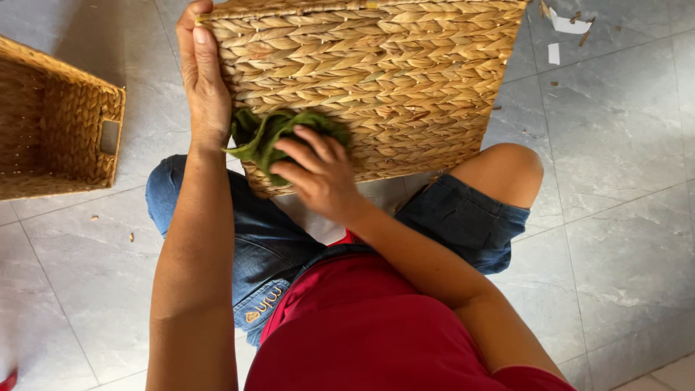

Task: The person sits on the floor and wipes woven water-hyacinth storage baskets with a green cloth, turning each basket to clean its sides and interior. They occasionally use scissors to snip stray fibers from the weave and set finished baskets aside.

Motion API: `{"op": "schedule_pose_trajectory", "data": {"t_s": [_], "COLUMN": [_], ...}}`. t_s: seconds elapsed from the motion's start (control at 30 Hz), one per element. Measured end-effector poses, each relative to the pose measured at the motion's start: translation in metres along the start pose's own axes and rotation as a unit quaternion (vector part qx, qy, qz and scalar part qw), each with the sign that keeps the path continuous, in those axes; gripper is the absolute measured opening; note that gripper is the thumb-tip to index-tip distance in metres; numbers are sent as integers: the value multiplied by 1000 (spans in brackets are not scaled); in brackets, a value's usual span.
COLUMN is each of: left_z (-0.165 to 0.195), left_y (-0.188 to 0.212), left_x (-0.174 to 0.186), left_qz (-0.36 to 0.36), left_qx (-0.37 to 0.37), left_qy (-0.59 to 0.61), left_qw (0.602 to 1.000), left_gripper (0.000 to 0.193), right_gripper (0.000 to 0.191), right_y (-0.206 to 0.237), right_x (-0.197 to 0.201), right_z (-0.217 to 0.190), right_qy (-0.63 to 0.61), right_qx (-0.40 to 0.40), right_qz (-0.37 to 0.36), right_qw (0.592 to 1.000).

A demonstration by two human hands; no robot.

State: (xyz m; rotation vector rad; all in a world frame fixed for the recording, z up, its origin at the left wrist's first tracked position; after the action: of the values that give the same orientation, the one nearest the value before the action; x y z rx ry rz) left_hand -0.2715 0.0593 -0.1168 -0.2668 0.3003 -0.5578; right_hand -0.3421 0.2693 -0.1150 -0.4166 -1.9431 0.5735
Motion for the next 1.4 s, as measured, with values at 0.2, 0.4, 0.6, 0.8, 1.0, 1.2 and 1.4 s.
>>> {"op": "schedule_pose_trajectory", "data": {"t_s": [0.2,0.4,0.6,0.8,1.0,1.2,1.4], "left_z": [-8,-12,-9,-2,-1,-2,-1], "left_y": [4,4,0,-2,-2,0,-1], "left_x": [0,0,-1,2,2,2,-2], "left_qz": [5,8,18,13,-14,2,4], "left_qx": [7,12,19,-2,8,4,11], "left_qy": [-4,-17,-6,-61,15,-10,8], "left_qw": [1000,1000,1000,998,1000,1000,1000], "left_gripper": [47,41,46,45,40,47,47], "right_gripper": [27,35,31,29,30,29,25], "right_y": [66,114,93,54,60,124,146], "right_x": [60,106,58,13,-4,51,94], "right_z": [92,151,94,25,10,93,155], "right_qy": [73,64,87,3,29,113,100], "right_qx": [-150,-359,-237,-79,20,-184,-375], "right_qz": [56,190,75,-15,-70,62,233], "right_qw": [985,911,965,997,997,974,892]}}
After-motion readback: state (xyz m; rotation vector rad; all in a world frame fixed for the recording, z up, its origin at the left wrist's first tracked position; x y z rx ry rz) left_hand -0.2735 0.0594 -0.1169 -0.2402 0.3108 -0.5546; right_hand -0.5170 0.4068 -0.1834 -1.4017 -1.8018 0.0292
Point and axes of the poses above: each hand's wrist, its own y-axis away from the middle knuckle, its own x-axis out of the back of the hand, z = x × y, the point moved 5 cm from there along -y, towards the middle knuckle, and after that the axes turned 3 degrees about y, right-handed, at the moved point
